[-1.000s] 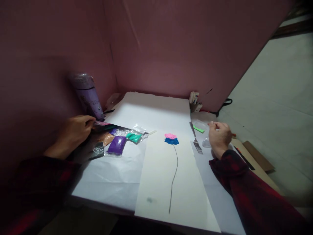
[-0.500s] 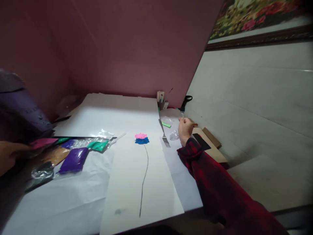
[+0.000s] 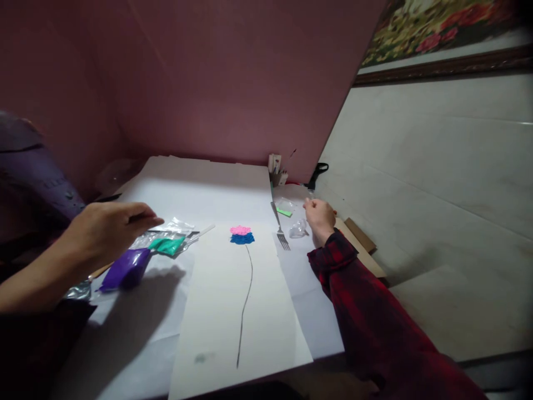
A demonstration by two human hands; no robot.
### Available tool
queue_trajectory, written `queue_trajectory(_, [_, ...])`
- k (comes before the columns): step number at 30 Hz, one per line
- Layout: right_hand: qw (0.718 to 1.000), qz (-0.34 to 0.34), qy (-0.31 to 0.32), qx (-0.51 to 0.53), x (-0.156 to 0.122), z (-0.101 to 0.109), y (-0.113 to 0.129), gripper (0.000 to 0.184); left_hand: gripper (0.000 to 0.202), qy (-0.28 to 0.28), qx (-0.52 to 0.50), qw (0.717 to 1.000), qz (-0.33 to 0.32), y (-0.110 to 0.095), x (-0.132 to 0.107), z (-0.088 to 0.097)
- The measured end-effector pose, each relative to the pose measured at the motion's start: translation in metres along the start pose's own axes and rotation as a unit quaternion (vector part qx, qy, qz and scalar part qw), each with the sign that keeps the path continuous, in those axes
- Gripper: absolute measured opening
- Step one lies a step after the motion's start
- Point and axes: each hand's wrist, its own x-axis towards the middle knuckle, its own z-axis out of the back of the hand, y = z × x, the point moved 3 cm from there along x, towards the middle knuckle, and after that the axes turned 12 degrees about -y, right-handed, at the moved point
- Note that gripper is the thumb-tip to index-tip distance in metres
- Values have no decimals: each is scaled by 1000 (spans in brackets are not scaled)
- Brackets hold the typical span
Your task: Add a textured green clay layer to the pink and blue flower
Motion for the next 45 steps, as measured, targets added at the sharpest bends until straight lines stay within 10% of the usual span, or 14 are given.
queue_trajectory(3, [999,13,10,-28,-2,0,1,36,6,23,105,993,-41,-9,9,-18])
queue_trajectory(11, [997,57,-11,-53,-17,9,21,38,11,38,0,999,27,13,0,-41])
queue_trajectory(21, [993,88,-51,-66,-18,12,25,36,32,38,-78,992,90,17,-20,-42])
queue_trajectory(27, [991,94,-84,-37,-20,12,25,35,32,106,-271,931,220,20,-29,-55])
queue_trajectory(39, [988,109,-113,-6,-21,12,26,33,17,85,-255,927,262,6,-38,-54])
queue_trajectory(45, [967,225,-110,44,-35,16,44,32,20,129,-242,927,255,-4,-50,-59])
